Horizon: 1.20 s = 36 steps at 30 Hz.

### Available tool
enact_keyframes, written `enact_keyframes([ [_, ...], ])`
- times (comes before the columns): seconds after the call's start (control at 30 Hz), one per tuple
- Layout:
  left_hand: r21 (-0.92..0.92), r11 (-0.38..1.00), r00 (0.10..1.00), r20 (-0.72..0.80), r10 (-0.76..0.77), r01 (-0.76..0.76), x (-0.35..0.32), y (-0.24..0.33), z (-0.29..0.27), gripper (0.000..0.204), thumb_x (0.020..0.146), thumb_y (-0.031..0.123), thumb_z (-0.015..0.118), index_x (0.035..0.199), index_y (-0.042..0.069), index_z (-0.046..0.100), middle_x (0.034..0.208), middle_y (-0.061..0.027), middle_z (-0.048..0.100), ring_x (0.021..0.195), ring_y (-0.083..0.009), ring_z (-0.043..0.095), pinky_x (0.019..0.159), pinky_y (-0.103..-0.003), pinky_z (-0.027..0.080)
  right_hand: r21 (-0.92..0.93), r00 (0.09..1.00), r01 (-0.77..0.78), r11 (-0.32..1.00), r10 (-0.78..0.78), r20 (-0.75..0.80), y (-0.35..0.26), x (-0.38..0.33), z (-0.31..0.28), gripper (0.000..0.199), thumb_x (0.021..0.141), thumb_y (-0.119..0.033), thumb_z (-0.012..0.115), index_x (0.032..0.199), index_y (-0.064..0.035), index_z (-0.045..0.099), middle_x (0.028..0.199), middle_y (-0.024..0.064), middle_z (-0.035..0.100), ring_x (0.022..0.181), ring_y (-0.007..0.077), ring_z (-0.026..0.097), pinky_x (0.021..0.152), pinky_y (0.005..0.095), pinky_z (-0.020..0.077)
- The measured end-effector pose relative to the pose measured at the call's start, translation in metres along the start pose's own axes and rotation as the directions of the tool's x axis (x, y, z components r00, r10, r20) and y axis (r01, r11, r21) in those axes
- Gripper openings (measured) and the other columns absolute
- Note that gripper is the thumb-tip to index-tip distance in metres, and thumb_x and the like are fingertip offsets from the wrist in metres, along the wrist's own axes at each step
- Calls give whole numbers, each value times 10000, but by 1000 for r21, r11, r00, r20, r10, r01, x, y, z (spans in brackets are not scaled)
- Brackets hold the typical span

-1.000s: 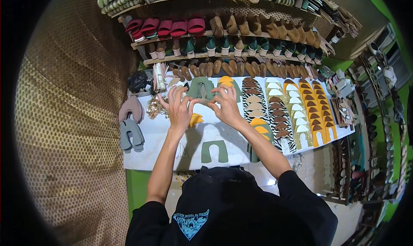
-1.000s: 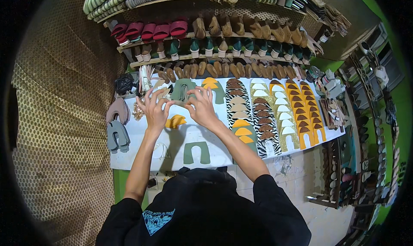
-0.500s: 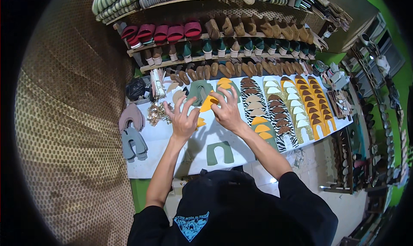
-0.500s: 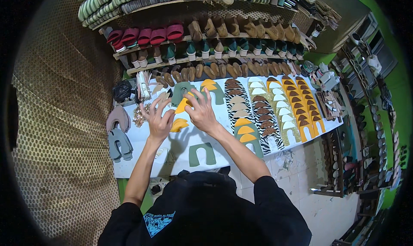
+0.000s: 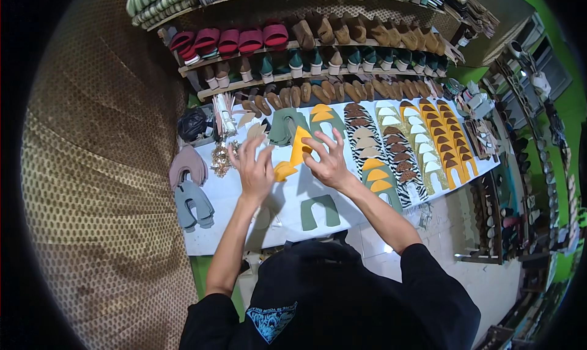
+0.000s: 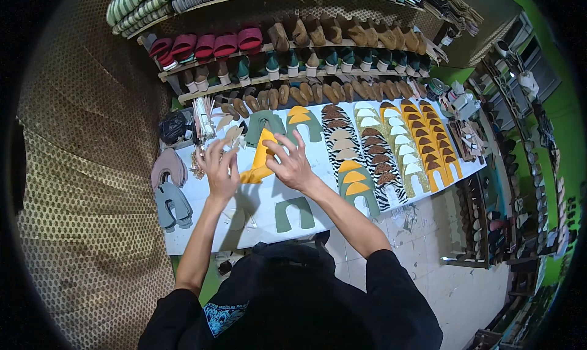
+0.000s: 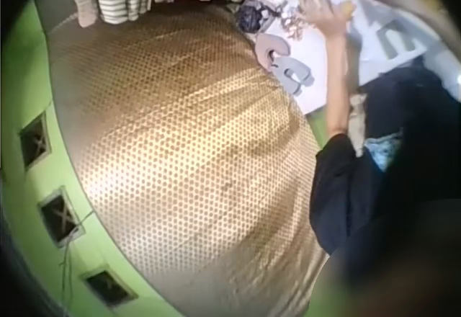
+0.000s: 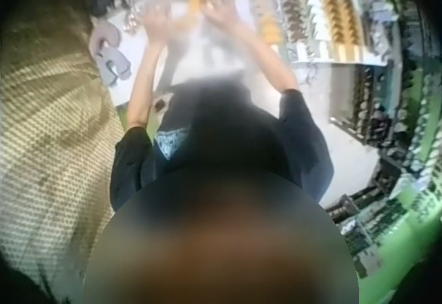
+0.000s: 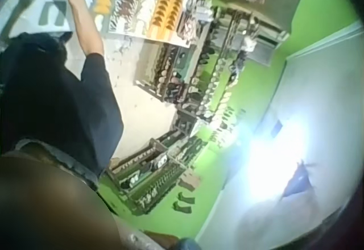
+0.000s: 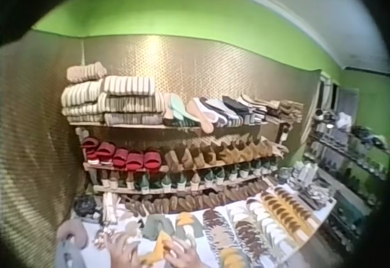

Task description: Arrange and align various cut shoe upper components on a workbench.

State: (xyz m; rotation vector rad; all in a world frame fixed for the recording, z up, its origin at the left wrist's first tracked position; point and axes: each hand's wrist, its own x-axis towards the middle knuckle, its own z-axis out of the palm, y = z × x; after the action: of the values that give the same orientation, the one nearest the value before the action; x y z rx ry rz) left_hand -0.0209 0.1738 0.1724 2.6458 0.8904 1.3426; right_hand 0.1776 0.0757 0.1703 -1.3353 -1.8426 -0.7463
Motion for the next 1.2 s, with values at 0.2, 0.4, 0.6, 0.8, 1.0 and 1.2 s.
enact_keyframes([
  [0.2, -166, 976, 874, 443, 201, -140, 56, -4, -14, 437, 726, -46, 628, 1100, 167, 700, 1438, -89, 471, 1404, -370, 337, 1160, -664, 138, -2, 984, 179, 984, -179, -1, -21, -12, -4, 163, 796, -127, 710, 757, -173, 559, 1271, -7, 634, 1239, 253, 507, 1142, 581, 241],
  [0.4, -108, 946, 691, 658, 298, -305, 63, 3, -19, 395, 679, -56, 638, 1023, 125, 707, 1474, -98, 433, 1471, -394, 233, 1166, -713, 83, -21, 967, 254, 967, -253, 26, -28, -28, -10, 116, 856, -169, 667, 783, -193, 580, 1350, -1, 592, 1313, 214, 490, 1163, 572, 252],
  [0.6, -184, 951, 730, 610, 309, -249, 60, 14, -25, 145, 779, 132, 661, 901, 91, 728, 1423, -89, 497, 1447, -384, 276, 1158, -699, 100, -20, 968, 241, 970, -239, 73, -22, -43, -20, 164, 823, -158, 719, 751, -184, 573, 1281, -29, 629, 1258, 208, 522, 1155, 560, 267],
  [0.8, -220, 970, 873, 449, 190, -98, 36, 13, -18, 72, 782, 163, 725, 775, 91, 733, 1336, -54, 575, 1397, -355, 354, 1158, -664, 88, -22, 970, 29, 999, -23, 242, 1, -53, -35, 286, 784, -117, 684, 1066, -145, 648, 1364, 87, 539, 1313, 321, 444, 1131, 576, 277],
  [1.0, -276, 915, 931, 299, -208, 293, 0, 18, 1, 61, 805, 171, 742, 813, 111, 751, 1329, -28, 597, 1365, -331, 398, 1149, -615, 104, 168, 867, -457, 873, 396, 302, -2, -46, -47, 261, 889, -199, 688, 1109, -77, 620, 1391, 187, 445, 1337, 434, 356, 1104, 558, 277],
  [1.2, -296, 843, 885, 274, -376, 449, -23, 35, 19, 72, 823, 178, 736, 835, 112, 761, 1299, -14, 624, 1333, -315, 436, 1143, -586, 113, 351, 845, -521, 778, 413, 339, 15, -57, -29, 162, 878, -151, 688, 967, -41, 609, 1366, 180, 474, 1342, 441, 351, 1100, 551, 276],
])
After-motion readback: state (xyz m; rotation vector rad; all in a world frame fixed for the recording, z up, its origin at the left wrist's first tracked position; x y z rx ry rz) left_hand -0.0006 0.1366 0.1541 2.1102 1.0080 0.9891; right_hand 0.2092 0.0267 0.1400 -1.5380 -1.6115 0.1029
